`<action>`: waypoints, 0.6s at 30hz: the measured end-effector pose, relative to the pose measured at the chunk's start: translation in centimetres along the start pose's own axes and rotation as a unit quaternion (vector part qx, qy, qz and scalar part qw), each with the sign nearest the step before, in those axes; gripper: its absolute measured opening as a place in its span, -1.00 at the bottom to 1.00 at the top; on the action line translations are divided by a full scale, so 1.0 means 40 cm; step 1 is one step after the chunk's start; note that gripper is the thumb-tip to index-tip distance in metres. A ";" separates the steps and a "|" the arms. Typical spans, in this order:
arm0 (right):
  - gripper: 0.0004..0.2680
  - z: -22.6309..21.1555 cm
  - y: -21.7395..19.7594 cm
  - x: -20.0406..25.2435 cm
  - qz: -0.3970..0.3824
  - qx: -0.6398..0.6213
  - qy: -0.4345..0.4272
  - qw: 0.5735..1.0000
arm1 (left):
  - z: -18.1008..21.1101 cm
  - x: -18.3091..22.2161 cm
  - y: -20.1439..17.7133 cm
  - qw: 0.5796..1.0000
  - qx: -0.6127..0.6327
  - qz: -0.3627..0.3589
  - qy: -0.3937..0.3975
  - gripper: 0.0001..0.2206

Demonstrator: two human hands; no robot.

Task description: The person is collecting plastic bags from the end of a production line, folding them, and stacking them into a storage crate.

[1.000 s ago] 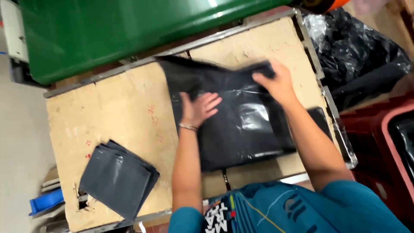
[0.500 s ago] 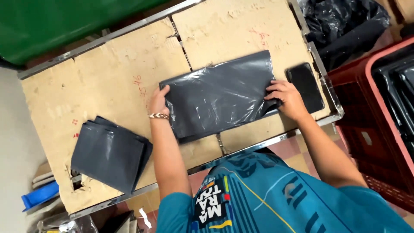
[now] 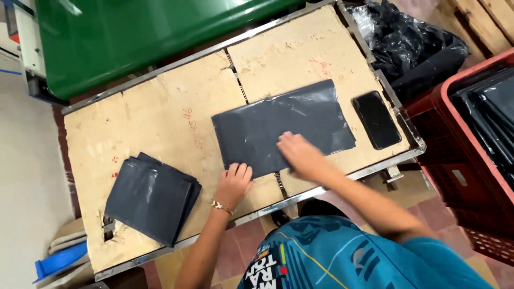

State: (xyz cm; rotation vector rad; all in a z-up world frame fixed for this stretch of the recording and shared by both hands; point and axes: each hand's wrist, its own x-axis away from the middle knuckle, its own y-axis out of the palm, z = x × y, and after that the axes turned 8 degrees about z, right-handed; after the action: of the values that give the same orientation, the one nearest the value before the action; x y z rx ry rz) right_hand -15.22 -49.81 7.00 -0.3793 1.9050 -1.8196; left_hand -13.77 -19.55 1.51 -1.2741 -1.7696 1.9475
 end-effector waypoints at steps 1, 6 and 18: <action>-0.18 -0.044 0.006 -0.028 0.012 -0.034 -0.007 0.999 | -0.012 0.009 0.017 0.999 -0.011 0.006 0.047 -0.76; -0.25 -0.132 0.111 -0.018 0.033 -0.070 -0.003 0.997 | 0.030 -0.039 0.058 0.985 0.084 0.033 0.148 -0.87; -0.60 0.021 0.112 0.265 0.035 -0.642 0.395 0.656 | -0.096 -0.422 0.187 0.503 0.642 -0.442 -0.373 -0.10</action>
State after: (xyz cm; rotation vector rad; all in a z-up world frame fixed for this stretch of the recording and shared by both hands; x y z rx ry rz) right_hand -23.21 -55.57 1.02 0.1550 3.5059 -0.1284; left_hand 1.93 -29.96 2.70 0.9235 -0.2758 2.1060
